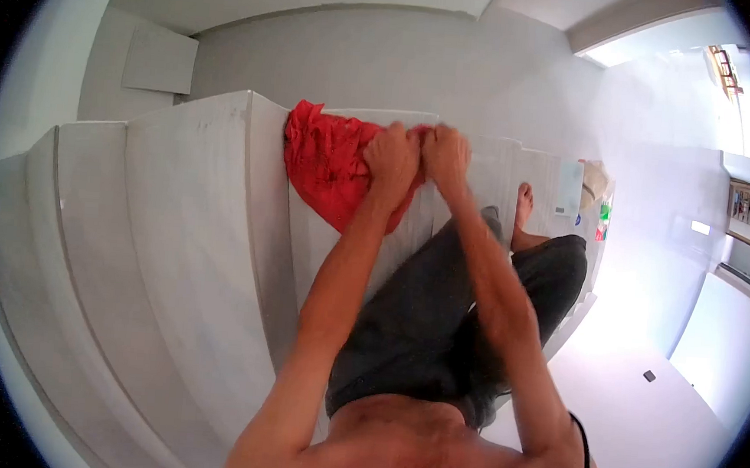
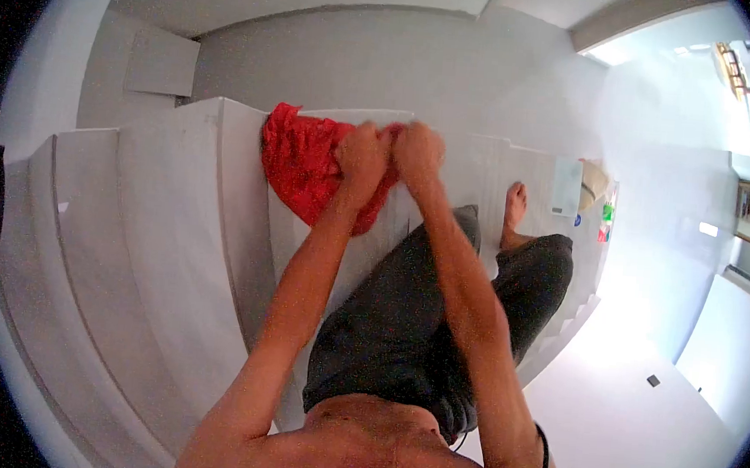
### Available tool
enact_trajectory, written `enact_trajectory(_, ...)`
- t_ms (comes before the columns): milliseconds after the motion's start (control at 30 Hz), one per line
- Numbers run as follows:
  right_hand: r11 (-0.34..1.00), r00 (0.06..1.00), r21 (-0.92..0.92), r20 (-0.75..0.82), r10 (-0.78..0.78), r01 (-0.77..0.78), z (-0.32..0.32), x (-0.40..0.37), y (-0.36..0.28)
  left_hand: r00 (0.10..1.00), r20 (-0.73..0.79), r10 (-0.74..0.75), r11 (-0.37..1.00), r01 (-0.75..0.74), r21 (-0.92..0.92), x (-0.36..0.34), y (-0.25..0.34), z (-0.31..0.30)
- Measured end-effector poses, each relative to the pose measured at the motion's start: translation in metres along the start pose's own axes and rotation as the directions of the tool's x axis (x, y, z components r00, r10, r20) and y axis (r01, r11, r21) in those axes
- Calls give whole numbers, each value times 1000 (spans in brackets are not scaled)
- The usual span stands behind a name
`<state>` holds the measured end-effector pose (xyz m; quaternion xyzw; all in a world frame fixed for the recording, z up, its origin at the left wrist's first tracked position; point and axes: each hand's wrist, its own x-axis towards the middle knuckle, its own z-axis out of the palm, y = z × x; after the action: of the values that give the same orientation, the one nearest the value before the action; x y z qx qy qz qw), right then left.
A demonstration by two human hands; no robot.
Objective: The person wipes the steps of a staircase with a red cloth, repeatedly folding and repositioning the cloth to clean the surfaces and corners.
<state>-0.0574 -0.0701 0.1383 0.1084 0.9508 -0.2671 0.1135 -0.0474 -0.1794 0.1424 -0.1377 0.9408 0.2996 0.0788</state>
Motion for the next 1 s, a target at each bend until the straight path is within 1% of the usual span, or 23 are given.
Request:
enact_trajectory(67, 1000, 998, -8, -54, -12, 11, 9, -24, 11, 997, 73, -16, 999, 12, 46, -15, -4, 2)
enact_trajectory(100, 999, 998, -43, -62, 25, -28, 9, -26, 8, 998, 53, -21, 999, 19, 41, -16, -2, 1)
enact_trajectory(167, 998, 991, 17, -125, -51, 54, 9, 1, 6, 1000, 2, -24, 999, 24, 34, -10, 4, 0)
enact_trajectory(200, 996, 987, 36, -141, -81, 86, 8, 9, 7, 1000, -21, 11, 999, -10, 34, -7, -1, 5)
enact_trajectory(233, 997, 991, 40, -122, -55, 60, -1, 17, -3, 997, -58, 48, 999, -46, 25, 7, -2, 10)
enact_trajectory(267, 995, 989, -4, -107, -100, 100, -1, 16, 0, 991, -105, 88, 996, -86, 19, 16, -2, 13)
enact_trajectory(333, 982, 980, -78, -89, -177, 170, -1, 7, 4, 997, -33, 64, 998, -64, 7, 9, 0, 7)
enact_trajectory(367, 994, 979, 57, -187, -80, 92, 2, -11, 1, 998, -9, 64, 998, -64, -5, -2, -2, 5)
enact_trajectory(400, 996, 981, 43, -180, -72, 81, 3, -5, 3, 998, 31, 55, 998, -55, -12, -11, -2, 2)
enact_trajectory(433, 998, 987, 29, -155, -51, 56, 7, -10, 10, 998, -28, 64, 998, -64, 13, -18, -2, 3)
enact_trajectory(467, 999, 990, 16, -136, -35, 38, 13, -9, 15, 998, -33, 56, 998, -55, 25, -13, -1, 5)
enact_trajectory(533, 999, 994, -10, -96, -42, 41, 5, 7, 6, 999, -40, 37, 998, -35, 46, 2, 2, 8)
enact_trajectory(600, 997, 994, -16, -76, -75, 74, -1, 22, 2, 999, -26, 46, 999, -46, 24, 5, 2, 9)
enact_trajectory(633, 997, 997, -29, -34, -66, 66, -2, 16, 1, 998, -22, 61, 998, -61, 17, 5, 4, 4)
enact_trajectory(733, 998, 990, 4, -130, -61, 62, 9, -20, 6, 998, 65, 7, 999, -9, 34, -18, -3, -2)
enact_trajectory(767, 1000, 996, -8, -86, -21, 21, 9, -19, 8, 999, 42, 3, 999, -5, 42, -20, -4, 0)
enact_trajectory(800, 1000, 996, -1, -89, -25, 25, 6, -10, 2, 1000, 12, 7, 999, -8, 49, -15, 2, -4)
enact_trajectory(867, 999, 996, -11, -86, -36, 36, 3, 13, -2, 999, -20, 27, 999, -27, 32, -6, 4, 1)
enact_trajectory(900, 998, 993, -21, -98, -68, 66, 5, 23, -2, 998, -37, 48, 999, -47, 13, 6, 2, 3)
enact_trajectory(933, 994, 993, -37, -63, -101, 99, 6, 15, 2, 996, -56, 66, 998, -66, -1, 10, 0, 2)
enact_trajectory(967, 990, 990, -44, -40, -135, 134, 4, 6, 5, 1000, 2, 28, 998, -28, 52, 3, 2, 3)
enact_trajectory(1000, 983, 984, -52, -34, -175, 173, -1, 1, 3, 1000, 12, 18, 999, -19, 45, -2, 3, -2)
